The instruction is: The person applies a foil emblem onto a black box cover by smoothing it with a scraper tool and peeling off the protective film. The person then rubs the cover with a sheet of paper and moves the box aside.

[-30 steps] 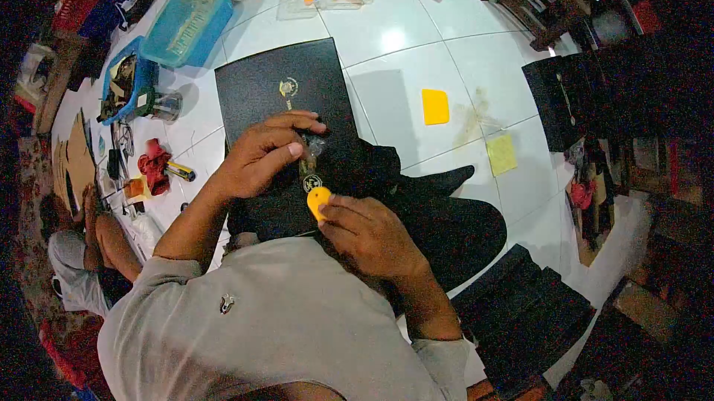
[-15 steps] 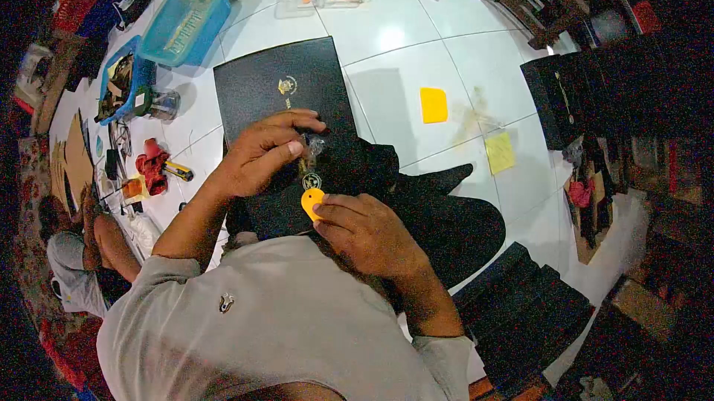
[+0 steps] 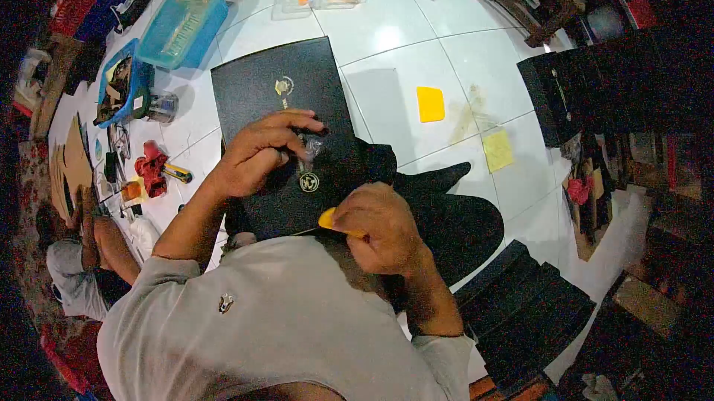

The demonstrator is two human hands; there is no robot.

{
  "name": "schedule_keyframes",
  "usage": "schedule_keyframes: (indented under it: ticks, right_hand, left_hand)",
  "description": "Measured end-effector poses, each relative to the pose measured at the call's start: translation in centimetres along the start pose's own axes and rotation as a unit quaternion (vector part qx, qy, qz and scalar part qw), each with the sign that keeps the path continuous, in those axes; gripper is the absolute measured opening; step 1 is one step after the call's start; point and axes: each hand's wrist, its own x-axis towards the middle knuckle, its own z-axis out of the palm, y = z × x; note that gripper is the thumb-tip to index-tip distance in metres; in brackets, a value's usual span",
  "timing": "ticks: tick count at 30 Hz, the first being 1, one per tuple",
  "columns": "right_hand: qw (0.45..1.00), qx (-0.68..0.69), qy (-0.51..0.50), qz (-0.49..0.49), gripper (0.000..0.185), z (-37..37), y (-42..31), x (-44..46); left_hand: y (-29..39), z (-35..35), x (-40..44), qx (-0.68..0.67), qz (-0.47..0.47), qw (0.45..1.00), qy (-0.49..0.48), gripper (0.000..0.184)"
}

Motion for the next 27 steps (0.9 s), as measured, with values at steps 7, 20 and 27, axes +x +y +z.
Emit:
schedule_keyframes:
  ticks: [7,20,27]
  right_hand:
    - [0.954,0.145,0.188,0.184,0.029,0.7,-1.8,3.0]
    - [0.967,-0.198,0.161,0.005,0.021,2.3,-1.1,4.2]
    - [0.960,-0.192,0.193,0.068,0.033,3.0,-1.0,4.8]
  left_hand:
    - [0.7,0.1,-0.2,0.041,0.026,0.999,0.000,0.031]
    - [0.8,0.4,-0.1,0.060,0.030,0.998,0.007,0.037]
    - [0.8,0.4,0.0,0.084,0.047,0.995,-0.009,0.036]
